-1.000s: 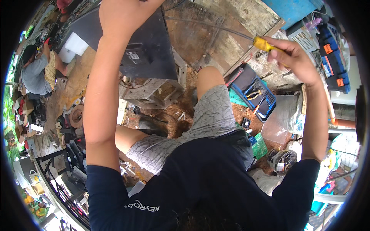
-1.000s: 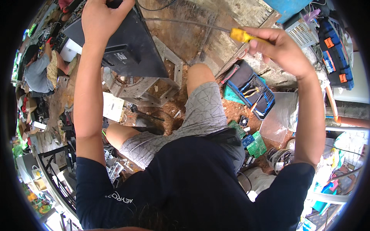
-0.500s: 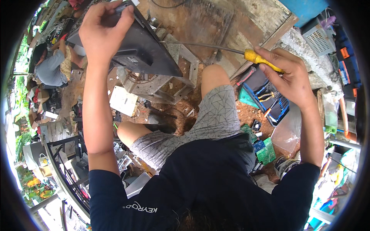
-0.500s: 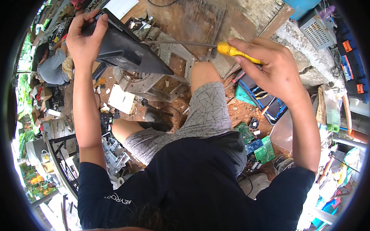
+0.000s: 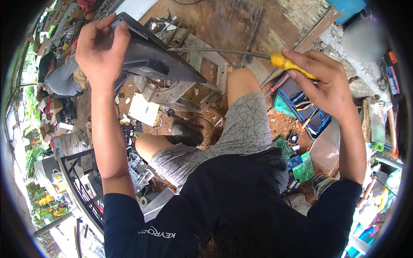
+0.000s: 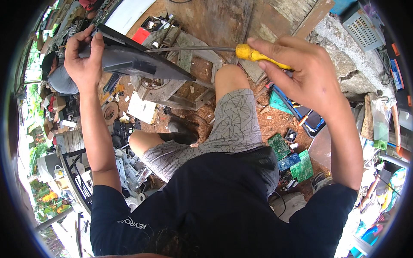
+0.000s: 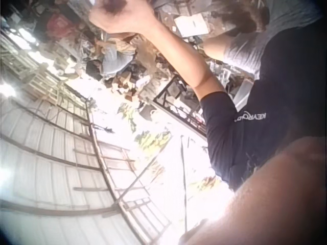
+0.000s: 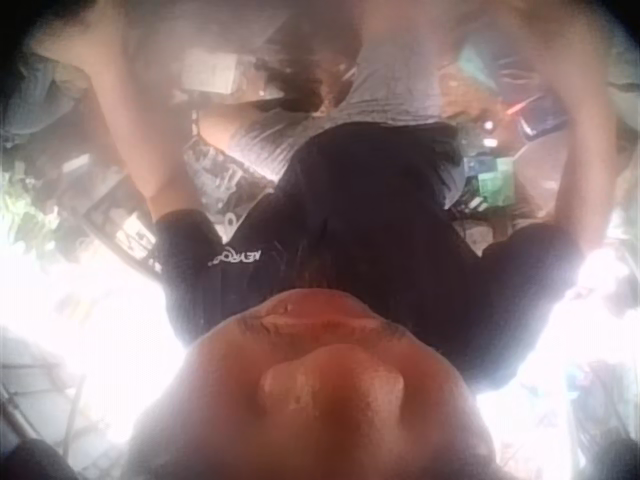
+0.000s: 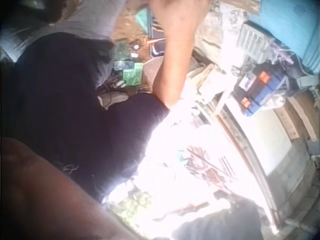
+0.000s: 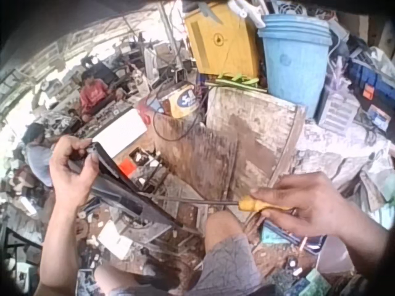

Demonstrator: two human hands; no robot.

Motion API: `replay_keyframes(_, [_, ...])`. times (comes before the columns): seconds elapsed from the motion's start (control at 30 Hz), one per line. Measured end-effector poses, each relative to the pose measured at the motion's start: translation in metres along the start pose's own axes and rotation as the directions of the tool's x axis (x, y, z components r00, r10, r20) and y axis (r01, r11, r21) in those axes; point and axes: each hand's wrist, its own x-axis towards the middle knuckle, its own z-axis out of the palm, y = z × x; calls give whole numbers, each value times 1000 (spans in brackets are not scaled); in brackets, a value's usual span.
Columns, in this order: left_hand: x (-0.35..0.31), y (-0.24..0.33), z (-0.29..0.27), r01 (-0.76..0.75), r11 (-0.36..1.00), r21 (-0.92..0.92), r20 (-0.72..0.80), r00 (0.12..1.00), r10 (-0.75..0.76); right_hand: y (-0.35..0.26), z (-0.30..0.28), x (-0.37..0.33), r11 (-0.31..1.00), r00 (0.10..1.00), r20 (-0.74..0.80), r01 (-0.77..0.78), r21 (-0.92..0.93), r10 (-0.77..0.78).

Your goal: The person uses a screwdriver to remove screws from the back of a monitor, pries off the back casing by hand, and then removes internal circuit boards.

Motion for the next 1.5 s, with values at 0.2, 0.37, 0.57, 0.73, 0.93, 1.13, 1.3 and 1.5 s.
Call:
replay_keyframes(0.2, [5,2,14,24,999,-23,-54,998,-25,-25,16,-20,996,993,-79,-88,-11,87])
replay_keyframes(0.37, [8,-2,17,-23,999,45,-41,999,25,-47,41,-30,989,981,-143,-138,-53,129])
replay_keyframes(0.57, [28,7,33,11,999,-35,-129,991,-16,-69,50,-35,988,966,-214,-154,-26,145])
replay_keyframes(0.73, [30,6,37,50,999,22,-112,993,-47,-105,52,-38,933,976,-169,-186,-309,139])
replay_keyframes(0.93, [34,2,44,66,997,42,-132,989,-60,-155,37,-15,817,987,-6,-134,-561,159])
replay_keyframes(1.13, [41,3,55,100,993,59,-72,993,-95,-204,11,28,616,972,151,7,-788,182])
replay_keyframes(1.3, [43,13,45,29,992,122,16,999,-31,-218,-6,54,574,921,234,14,-819,312])
replay_keyframes(1.5, [42,5,28,-21,985,173,221,975,-18,-143,-51,79,738,955,258,278,-615,-145])
